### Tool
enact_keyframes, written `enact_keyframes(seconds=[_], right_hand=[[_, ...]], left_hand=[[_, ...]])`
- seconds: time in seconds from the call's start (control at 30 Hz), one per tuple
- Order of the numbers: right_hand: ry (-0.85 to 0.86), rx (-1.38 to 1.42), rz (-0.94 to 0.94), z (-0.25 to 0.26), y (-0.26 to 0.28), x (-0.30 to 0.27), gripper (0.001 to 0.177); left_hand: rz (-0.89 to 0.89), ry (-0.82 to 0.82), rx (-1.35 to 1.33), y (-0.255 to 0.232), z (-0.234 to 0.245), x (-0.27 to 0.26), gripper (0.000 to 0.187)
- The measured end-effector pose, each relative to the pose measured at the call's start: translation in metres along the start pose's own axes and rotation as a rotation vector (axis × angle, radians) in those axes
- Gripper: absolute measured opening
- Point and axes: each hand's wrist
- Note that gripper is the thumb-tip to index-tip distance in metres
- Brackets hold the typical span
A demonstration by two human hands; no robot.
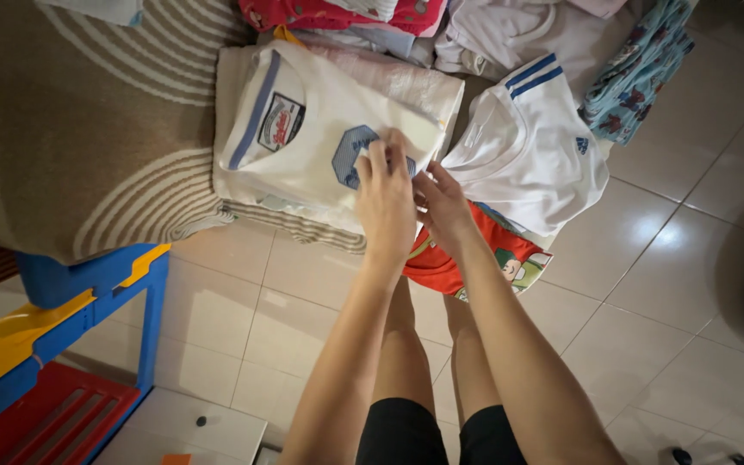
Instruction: Organizing and putting away folded laundry into dresser drawers.
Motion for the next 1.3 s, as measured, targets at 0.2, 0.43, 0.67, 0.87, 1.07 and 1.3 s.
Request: enact_keyframes(seconds=[0.2,0.43,0.67,0.87,1.07,1.3], right_hand=[[0.068,0.129,0.03,-0.018,0.015,-0.002,0.042],[-0.112,-0.074,-0.061,-0.083,0.062,-0.009,0.059],[0.006,-0.332,0.122,-0.111,0.048,-0.09,0.059],[0.09,-0.553,0.245,-0.102,0.064,-0.181,0.072],[-0.081,-0.859,0.128,-0.081,0.1,-0.257,0.08],[0.568,-0.676,-0.058,-0.108,0.065,-0.253,0.078]], left_hand=[[-0.016,-0.01,-0.13,0.0,0.009,0.001,0.073],[0.524,-0.429,-1.026,0.044,0.013,-0.079,0.056],[0.766,-0.245,-2.275,0.04,0.086,-0.062,0.079],[0.916,-0.061,-2.227,0.048,0.045,-0.108,0.071],[0.896,-0.211,-2.226,0.016,0.079,-0.193,0.057],[0.785,-0.388,-1.384,-0.089,0.222,-0.284,0.072]])
Point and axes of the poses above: each hand's wrist, its own x-axis towards the middle knuckle, its own z-axis out of the back of the hand, y = z × x, and after that the axes turned 5 degrees about y, right-handed
